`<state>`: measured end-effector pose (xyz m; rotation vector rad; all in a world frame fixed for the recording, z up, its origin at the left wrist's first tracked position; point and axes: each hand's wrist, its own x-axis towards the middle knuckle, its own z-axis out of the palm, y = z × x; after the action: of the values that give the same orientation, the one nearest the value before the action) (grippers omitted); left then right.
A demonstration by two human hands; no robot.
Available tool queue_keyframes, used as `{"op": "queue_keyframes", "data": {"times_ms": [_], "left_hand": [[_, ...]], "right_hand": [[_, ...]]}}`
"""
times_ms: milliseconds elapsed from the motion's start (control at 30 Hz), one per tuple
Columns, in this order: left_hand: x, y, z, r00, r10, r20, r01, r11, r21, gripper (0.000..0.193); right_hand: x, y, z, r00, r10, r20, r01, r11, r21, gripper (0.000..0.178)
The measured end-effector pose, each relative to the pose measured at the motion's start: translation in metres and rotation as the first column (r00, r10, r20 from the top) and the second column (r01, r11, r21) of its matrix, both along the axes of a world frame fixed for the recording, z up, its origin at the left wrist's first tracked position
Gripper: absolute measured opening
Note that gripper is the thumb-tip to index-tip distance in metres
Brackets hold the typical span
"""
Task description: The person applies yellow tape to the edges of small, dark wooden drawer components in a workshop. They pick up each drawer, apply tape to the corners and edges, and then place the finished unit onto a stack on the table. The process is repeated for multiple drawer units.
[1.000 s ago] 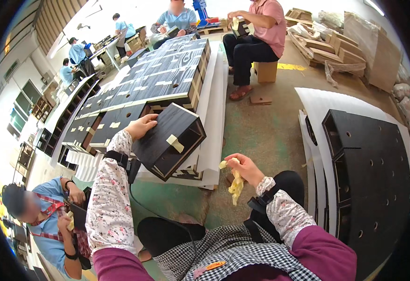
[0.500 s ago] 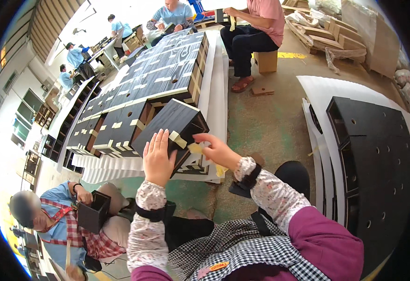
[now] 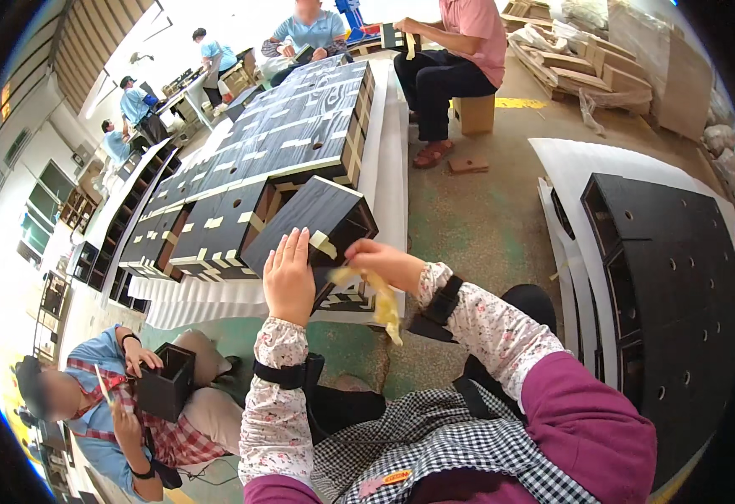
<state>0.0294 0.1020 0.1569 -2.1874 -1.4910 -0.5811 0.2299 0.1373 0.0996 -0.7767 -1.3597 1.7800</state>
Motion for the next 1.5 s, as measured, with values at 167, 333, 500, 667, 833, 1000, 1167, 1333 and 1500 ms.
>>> {"op": "queue_keyframes", "data": {"times_ms": [167, 333, 500, 667, 833, 1000, 1167, 1333, 1500], "left_hand": [[0.003, 0.001, 0.001, 1.000, 0.002, -0.006, -0.002, 1.000, 0.023, 0.053], [-0.003, 0.001, -0.004, 1.000, 0.020, -0.007, -0.020, 1.000, 0.024, 0.053], [0.004, 0.001, -0.001, 1.000, 0.011, 0.021, -0.012, 1.000, 0.017, 0.053], [0.004, -0.001, 0.000, 1.000, 0.007, 0.020, -0.008, 1.000, 0.030, 0.052], [-0.002, -0.001, 0.003, 0.998, -0.063, 0.011, 0.063, 0.998, -0.005, 0.049], [-0.006, -0.001, 0.028, 0.955, -0.295, 0.042, 0.298, 0.947, -0.121, 0.063], [-0.014, 0.008, 0.032, 0.926, -0.377, 0.013, 0.373, 0.909, -0.185, 0.066], [-0.022, 0.018, 0.038, 0.902, -0.432, -0.006, 0.416, 0.872, -0.257, 0.065], [-0.044, 0.032, 0.037, 0.920, -0.392, 0.028, 0.385, 0.886, -0.258, 0.063]], "right_hand": [[0.006, -0.007, -0.026, 0.998, -0.045, 0.041, 0.041, 0.995, 0.090, 0.031], [-0.011, -0.013, 0.020, 0.844, -0.373, 0.385, 0.145, 0.851, 0.506, 0.045], [-0.029, -0.011, 0.017, 0.587, -0.801, 0.119, 0.115, 0.228, 0.967, 0.033], [-0.023, -0.007, 0.023, 0.596, -0.801, 0.048, 0.058, 0.102, 0.993, 0.010], [0.011, 0.000, 0.075, 0.755, -0.592, 0.281, -0.273, 0.106, 0.956, 0.015], [0.032, 0.026, 0.122, 0.699, -0.402, 0.591, -0.529, 0.265, 0.806, 0.017], [0.045, 0.037, 0.114, 0.769, -0.189, 0.611, -0.481, 0.459, 0.747, 0.020], [0.079, 0.038, 0.113, 0.934, -0.014, 0.358, -0.222, 0.762, 0.608, 0.017], [0.161, 0.044, 0.112, 0.927, -0.330, 0.179, 0.167, 0.788, 0.592, 0.017]]}}
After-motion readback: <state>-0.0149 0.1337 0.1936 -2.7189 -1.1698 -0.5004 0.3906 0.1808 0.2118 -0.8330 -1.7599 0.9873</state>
